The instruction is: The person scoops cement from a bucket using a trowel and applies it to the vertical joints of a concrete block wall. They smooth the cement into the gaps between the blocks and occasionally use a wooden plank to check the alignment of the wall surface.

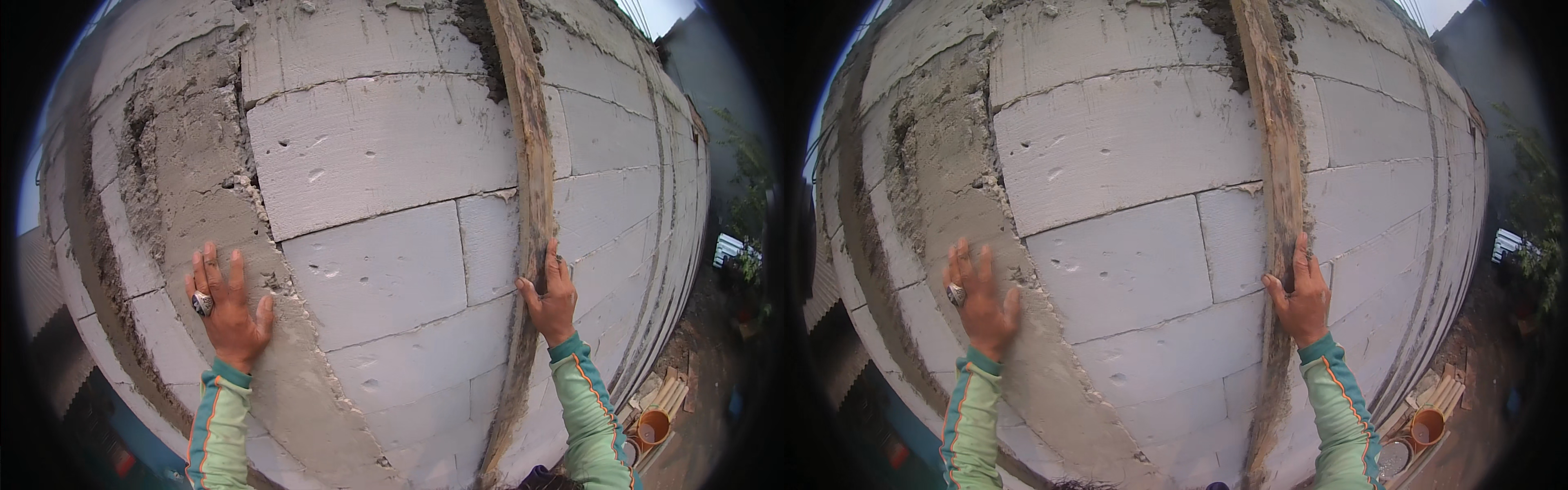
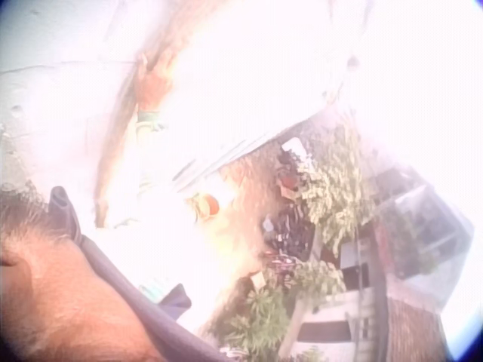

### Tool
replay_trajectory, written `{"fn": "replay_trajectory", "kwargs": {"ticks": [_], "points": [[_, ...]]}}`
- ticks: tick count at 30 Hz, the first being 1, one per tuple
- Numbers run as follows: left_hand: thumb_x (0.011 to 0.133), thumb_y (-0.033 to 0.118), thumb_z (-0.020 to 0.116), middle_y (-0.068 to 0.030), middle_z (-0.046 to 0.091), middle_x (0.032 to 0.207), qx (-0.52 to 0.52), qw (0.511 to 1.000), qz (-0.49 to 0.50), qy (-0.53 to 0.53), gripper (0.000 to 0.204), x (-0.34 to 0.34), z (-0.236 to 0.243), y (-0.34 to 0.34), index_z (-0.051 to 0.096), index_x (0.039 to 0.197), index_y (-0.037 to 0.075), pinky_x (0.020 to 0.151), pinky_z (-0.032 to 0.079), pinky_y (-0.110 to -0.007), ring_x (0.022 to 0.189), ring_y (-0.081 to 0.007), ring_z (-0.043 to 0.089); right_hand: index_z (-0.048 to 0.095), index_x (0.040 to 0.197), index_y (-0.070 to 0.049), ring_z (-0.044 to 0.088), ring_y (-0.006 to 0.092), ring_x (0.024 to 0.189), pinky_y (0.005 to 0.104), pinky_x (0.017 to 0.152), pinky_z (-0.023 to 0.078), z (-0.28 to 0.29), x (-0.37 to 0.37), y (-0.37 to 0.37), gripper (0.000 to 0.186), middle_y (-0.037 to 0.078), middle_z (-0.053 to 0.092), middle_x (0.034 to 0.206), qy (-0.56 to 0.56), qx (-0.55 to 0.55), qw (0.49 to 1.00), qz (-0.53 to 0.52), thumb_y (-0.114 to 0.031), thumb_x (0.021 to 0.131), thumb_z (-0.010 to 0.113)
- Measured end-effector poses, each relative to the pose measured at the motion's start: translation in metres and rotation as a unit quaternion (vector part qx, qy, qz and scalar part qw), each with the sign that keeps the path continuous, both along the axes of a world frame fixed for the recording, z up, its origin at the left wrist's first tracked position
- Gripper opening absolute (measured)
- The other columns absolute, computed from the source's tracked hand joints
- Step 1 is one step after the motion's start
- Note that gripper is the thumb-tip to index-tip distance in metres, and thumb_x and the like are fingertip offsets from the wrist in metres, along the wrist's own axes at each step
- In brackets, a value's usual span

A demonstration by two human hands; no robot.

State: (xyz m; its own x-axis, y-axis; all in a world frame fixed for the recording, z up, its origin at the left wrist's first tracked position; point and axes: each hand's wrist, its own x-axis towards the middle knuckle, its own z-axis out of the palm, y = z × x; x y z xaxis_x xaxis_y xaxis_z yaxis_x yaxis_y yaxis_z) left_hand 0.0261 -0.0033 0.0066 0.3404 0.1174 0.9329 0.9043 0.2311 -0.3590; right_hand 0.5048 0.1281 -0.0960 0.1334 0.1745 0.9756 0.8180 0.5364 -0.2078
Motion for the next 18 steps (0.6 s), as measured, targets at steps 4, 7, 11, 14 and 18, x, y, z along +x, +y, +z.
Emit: {"fn": "replay_trajectory", "kwargs": {"ticks": [4,7,11,14,18], "points": [[0.089,0.041,0.061,-0.0234,0.032,0.161,0.008,1.0,-0.002,0.006,0.072,-0.007,-0.001,-0.001,0.044,0.152,0.011,0.12,0.015,-0.059,0.151,-0.0435,0.024,0.036,0.155,0.001,0.062,0.0316,0.079,0.0375,0.07,0.053,-0.05,-0.025,-0.033,0.091,0.019,0.061,0.102,0.045,-0.03,0.994,0.098,-0.019,0.079,0.082],[0.091,0.043,0.06,-0.0231,0.032,0.162,0.01,1.0,-0.002,0.005,0.07,-0.01,-0.003,0.0,0.044,0.152,0.012,0.12,0.016,-0.059,0.151,-0.0435,0.024,0.036,0.154,0.004,0.064,0.0295,0.088,0.0358,0.079,0.053,-0.085,-0.016,-0.056,0.088,0.022,0.063,0.114,0.077,-0.009,0.986,0.146,-0.013,0.08,0.08],[0.092,0.046,0.059,-0.0224,0.032,0.162,0.008,1.0,-0.006,-0.001,0.07,-0.007,-0.005,0.006,0.044,0.153,0.013,0.12,0.016,-0.06,0.151,-0.0436,0.024,0.033,0.156,0.003,0.058,0.0169,0.103,0.029,0.082,0.051,-0.119,0.024,-0.082,0.073,0.016,0.054,0.144,0.149,-0.072,0.972,0.165,-0.008,0.091,0.064],[0.092,0.046,0.059,-0.0215,0.033,0.162,0.017,1.0,-0.015,0.007,0.07,-0.005,-0.002,0.007,0.044,0.153,0.014,0.12,0.016,-0.06,0.151,-0.0433,0.024,0.029,0.158,0.004,0.052,0.0231,0.12,0.0326,0.098,0.044,-0.154,0.045,-0.075,0.069,0.02,0.042,0.155,0.213,-0.036,0.972,0.093,-0.018,0.099,0.059],[0.091,0.036,0.06,-0.0212,0.032,0.162,0.013,1.0,-0.017,0.013,0.068,-0.005,-0.001,0.004,0.045,0.152,0.009,0.121,0.017,-0.057,0.152,-0.0411,0.023,0.021,0.16,0.001,0.046,0.034,0.137,0.0401,0.114,0.036,-0.168,0.066,-0.086,0.087,0.023,0.037,0.158,0.183,-0.049,0.981,-0.032,-0.031,0.095,0.069]]}}
